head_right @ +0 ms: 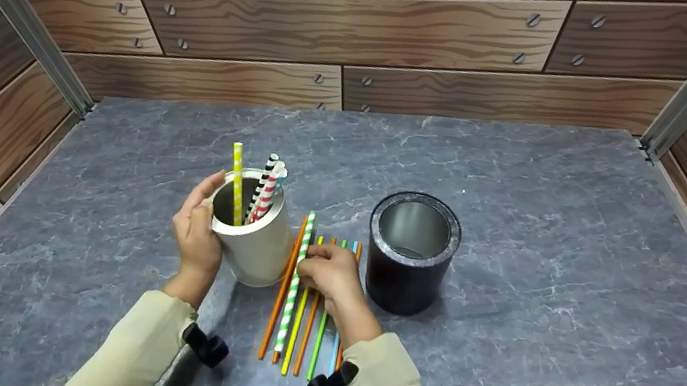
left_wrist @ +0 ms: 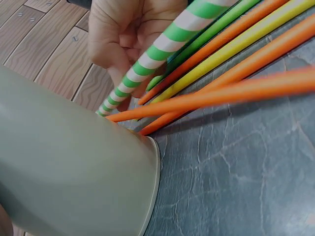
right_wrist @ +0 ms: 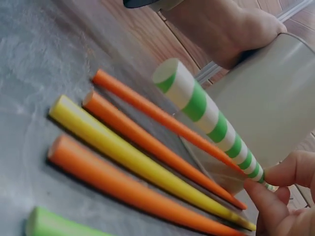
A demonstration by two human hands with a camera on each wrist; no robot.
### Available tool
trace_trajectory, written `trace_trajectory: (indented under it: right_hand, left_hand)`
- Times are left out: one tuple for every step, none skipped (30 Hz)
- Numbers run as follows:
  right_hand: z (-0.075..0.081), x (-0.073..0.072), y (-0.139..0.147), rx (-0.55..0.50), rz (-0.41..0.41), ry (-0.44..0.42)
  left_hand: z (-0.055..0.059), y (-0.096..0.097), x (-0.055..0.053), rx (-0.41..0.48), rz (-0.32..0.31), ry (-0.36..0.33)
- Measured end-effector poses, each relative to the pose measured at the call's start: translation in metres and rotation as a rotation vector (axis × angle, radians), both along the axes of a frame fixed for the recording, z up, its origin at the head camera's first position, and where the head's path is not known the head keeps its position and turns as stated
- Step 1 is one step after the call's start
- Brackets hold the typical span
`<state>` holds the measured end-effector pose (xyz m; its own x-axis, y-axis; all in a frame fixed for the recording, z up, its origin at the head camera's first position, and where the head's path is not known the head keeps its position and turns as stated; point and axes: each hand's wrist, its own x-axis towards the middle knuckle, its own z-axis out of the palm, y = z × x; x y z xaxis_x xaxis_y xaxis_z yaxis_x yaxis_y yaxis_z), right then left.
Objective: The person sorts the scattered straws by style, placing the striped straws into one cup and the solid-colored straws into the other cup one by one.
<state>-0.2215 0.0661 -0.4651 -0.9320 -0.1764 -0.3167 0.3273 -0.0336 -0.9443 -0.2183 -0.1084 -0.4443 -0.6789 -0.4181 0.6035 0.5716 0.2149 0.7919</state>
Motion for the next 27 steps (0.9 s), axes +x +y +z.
trace_trajectory:
  right_hand:
    - [0.001,0.0,0.0,0.003,-0.002,0.005]
    - [0.002,0.0,0.0,0.004,-0.004,0.009]
    - [0.003,0.001,-0.001,0.003,-0.003,0.012]
    - [0.004,0.001,-0.001,-0.003,-0.003,0.013]
    - [0.006,0.001,-0.001,-0.01,-0.003,0.012]
    - [0.007,0.001,-0.001,-0.021,-0.006,0.013]
    - [0.008,0.002,-0.001,-0.031,-0.011,0.013]
    - [0.009,0.002,-0.002,-0.039,-0.017,0.014]
    - [0.01,0.002,-0.002,-0.046,-0.025,0.018]
    - [0.011,0.002,-0.002,-0.049,-0.035,0.023]
    - [0.012,0.003,-0.002,-0.047,-0.045,0.032]
    - [0.013,0.003,-0.002,-0.043,-0.055,0.042]
    - [0.014,0.003,-0.002,-0.039,-0.069,0.052]
    - [0.015,0.004,-0.002,-0.032,-0.079,0.065]
    - [0.017,0.004,-0.002,-0.031,-0.09,0.078]
    - [0.018,0.005,-0.002,-0.029,-0.099,0.092]
    - [0.02,0.005,-0.002,-0.03,-0.108,0.107]
    - [0.021,0.006,-0.002,-0.032,-0.118,0.122]
    - [0.023,0.006,-0.003,-0.033,-0.128,0.139]
    - [0.025,0.006,-0.003,-0.031,-0.136,0.156]
    - [0.027,0.007,-0.003,-0.031,-0.145,0.171]
    - [0.029,0.007,-0.003,-0.026,-0.156,0.188]
    - [0.031,0.007,-0.003,-0.023,-0.168,0.208]
    - [0.033,0.008,-0.003,-0.02,-0.181,0.227]
    - [0.035,0.008,-0.003,-0.018,-0.194,0.246]
    - [0.037,0.009,-0.003,-0.017,-0.206,0.263]
    - [0.039,0.009,-0.003,-0.017,-0.218,0.28]
  left_hand:
    - [0.0,0.0,0.0,0.0,0.003,0.0]
    - [0.0,0.0,0.0,-0.001,0.004,0.001]
    - [0.0,0.0,-0.001,0.0,0.005,0.002]
    - [-0.001,0.0,-0.001,0.0,0.006,0.003]
    - [-0.001,0.0,-0.001,0.001,0.006,0.004]
    - [-0.001,-0.001,-0.001,0.0,0.008,0.004]
    - [-0.001,-0.001,-0.001,-0.003,0.009,0.005]
    - [-0.001,-0.001,-0.001,-0.004,0.009,0.006]
    - [-0.001,-0.001,-0.001,-0.005,0.01,0.006]
    - [-0.001,-0.001,-0.001,-0.007,0.012,0.004]
    - [-0.001,-0.001,-0.001,-0.007,0.014,0.003]
    - [-0.001,-0.001,-0.001,-0.005,0.016,0.002]
    - [-0.001,-0.001,0.0,-0.004,0.018,0.001]
    - [-0.001,-0.001,0.0,-0.003,0.02,0.0]
    - [-0.001,-0.001,0.0,-0.004,0.022,0.001]
    - [-0.001,-0.001,0.0,-0.004,0.023,0.002]
    - [-0.001,-0.001,0.0,-0.005,0.023,0.003]
    - [-0.001,-0.001,0.0,-0.007,0.022,0.004]
    - [-0.001,-0.001,0.0,-0.009,0.02,0.005]
    - [-0.001,-0.001,0.0,-0.01,0.018,0.005]
    - [-0.001,-0.001,0.0,-0.01,0.016,0.006]
    - [-0.001,-0.001,0.0,-0.01,0.014,0.005]
    - [-0.001,-0.001,0.0,-0.008,0.012,0.001]
    - [-0.001,-0.001,0.0,-0.006,0.01,-0.001]
    - [-0.001,-0.001,0.0,-0.006,0.009,-0.002]
    - [-0.002,-0.001,-0.001,-0.006,0.008,-0.003]
    - [-0.001,-0.001,-0.001,-0.006,0.007,-0.004]
